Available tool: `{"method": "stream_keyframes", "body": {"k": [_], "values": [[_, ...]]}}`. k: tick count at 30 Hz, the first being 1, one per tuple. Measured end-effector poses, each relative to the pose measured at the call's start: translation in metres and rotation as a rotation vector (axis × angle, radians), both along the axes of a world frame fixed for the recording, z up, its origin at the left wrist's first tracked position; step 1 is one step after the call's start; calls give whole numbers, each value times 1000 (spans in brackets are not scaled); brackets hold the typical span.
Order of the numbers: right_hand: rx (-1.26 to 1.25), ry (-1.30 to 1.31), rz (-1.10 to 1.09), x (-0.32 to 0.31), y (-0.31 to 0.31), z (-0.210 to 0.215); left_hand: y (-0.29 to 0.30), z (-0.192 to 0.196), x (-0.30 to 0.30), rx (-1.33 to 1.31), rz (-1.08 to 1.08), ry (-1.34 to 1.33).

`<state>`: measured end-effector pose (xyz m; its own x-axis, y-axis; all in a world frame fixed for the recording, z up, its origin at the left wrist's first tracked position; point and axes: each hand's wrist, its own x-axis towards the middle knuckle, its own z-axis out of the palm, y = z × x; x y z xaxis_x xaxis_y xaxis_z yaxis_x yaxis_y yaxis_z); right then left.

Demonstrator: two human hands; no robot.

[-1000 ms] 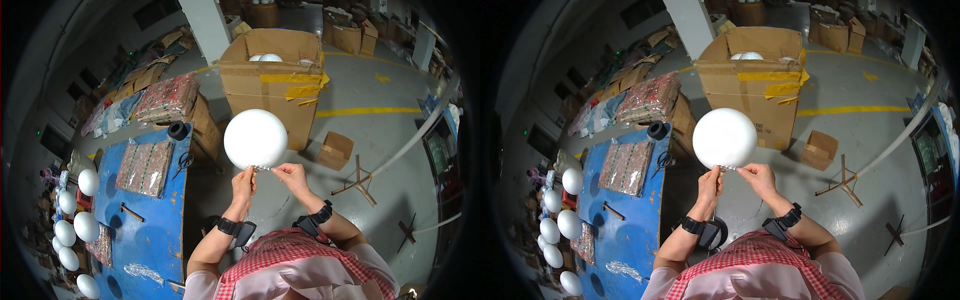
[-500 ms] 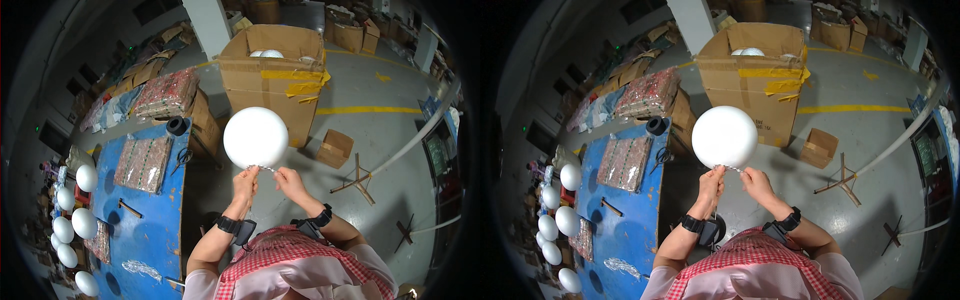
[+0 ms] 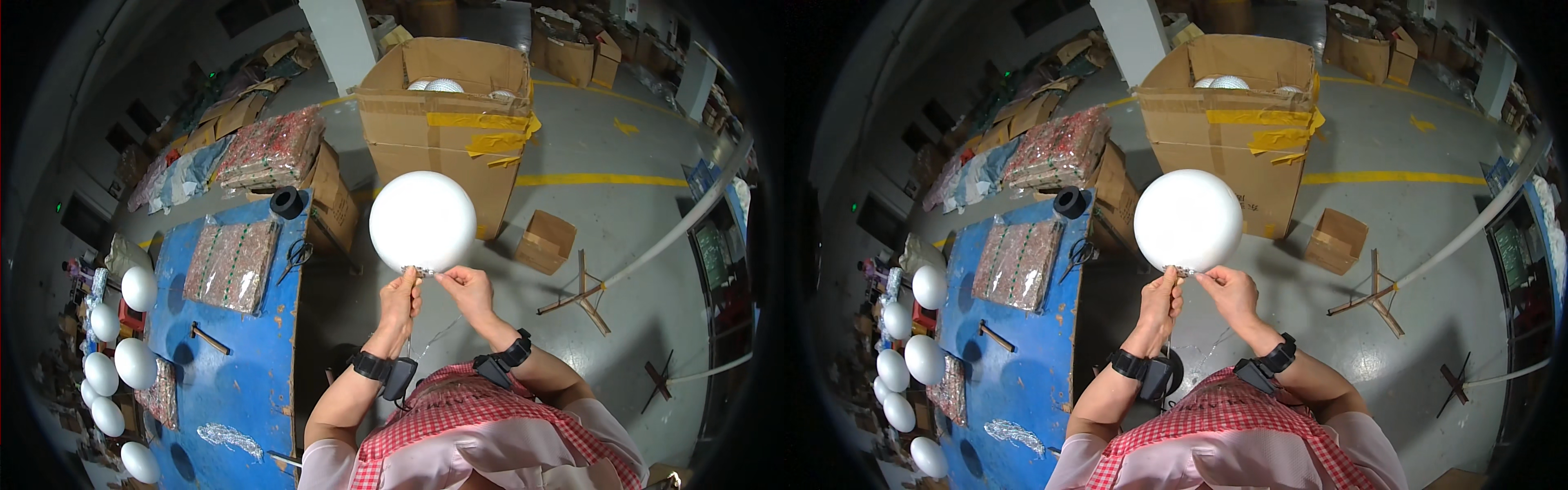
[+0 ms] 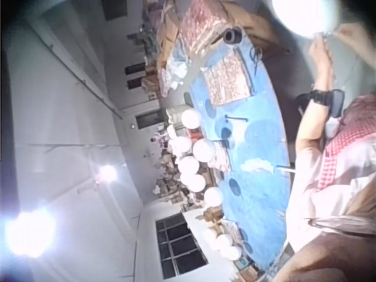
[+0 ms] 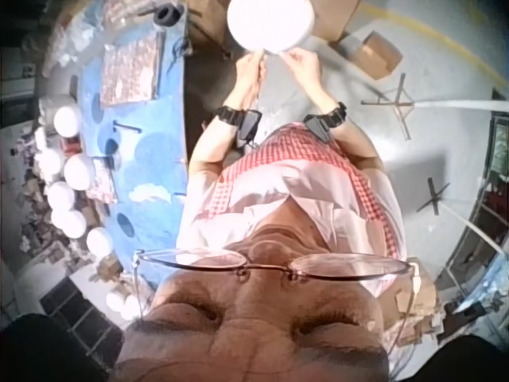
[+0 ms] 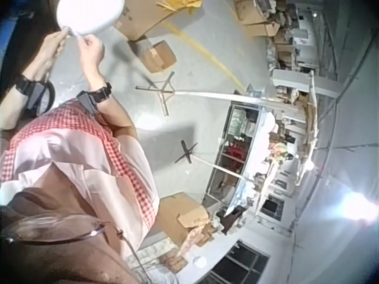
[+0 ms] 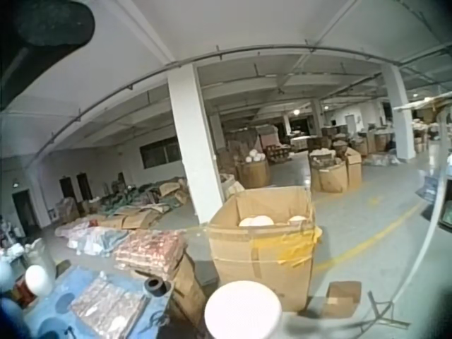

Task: The person picks up a white sphere and a string of beads, then wraps the beads around the sphere by hand. They continue to wind the string of beads around the sphere, pressing them into place to attach them.

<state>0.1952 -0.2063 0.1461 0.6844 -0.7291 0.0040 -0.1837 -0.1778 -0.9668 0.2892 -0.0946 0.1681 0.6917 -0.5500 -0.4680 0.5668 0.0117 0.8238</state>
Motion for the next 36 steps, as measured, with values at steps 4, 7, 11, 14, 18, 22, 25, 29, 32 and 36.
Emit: {"method": "stream_keyframes", "body": {"k": [4, 7, 11, 14, 18, 22, 25, 29, 32, 36], "values": [[-239, 69, -59, 2, 9, 10, 2, 2, 1, -54, 4, 41], [-396, 73, -44, 3, 10, 9, 3, 4, 0, -81, 8, 63], [-565, 90, -7, 10, 10, 11, 1, 5, -2, 10, -47, -199], [-670, 170, 21, 14, 12, 19, 2, 7, 5, 52, 32, -256], [-731, 253, 190, 8, -2, -8, 1, 3, 8, 18, 97, -211], [-75, 132, 303, 4, -5, 12, 4, -6, 11, 15, 137, -126], [131, -150, 215, 2, -5, 15, 1, -13, 9, 14, 128, -84], [35, -23, 145, -1, -11, 17, -2, -14, 3, 27, 133, -70], [-75, 11, 156, 2, -22, 0, -2, -18, 2, -28, 114, -65], [48, -109, 257, 4, -33, -15, -3, -16, -5, -60, 96, -65]]}}
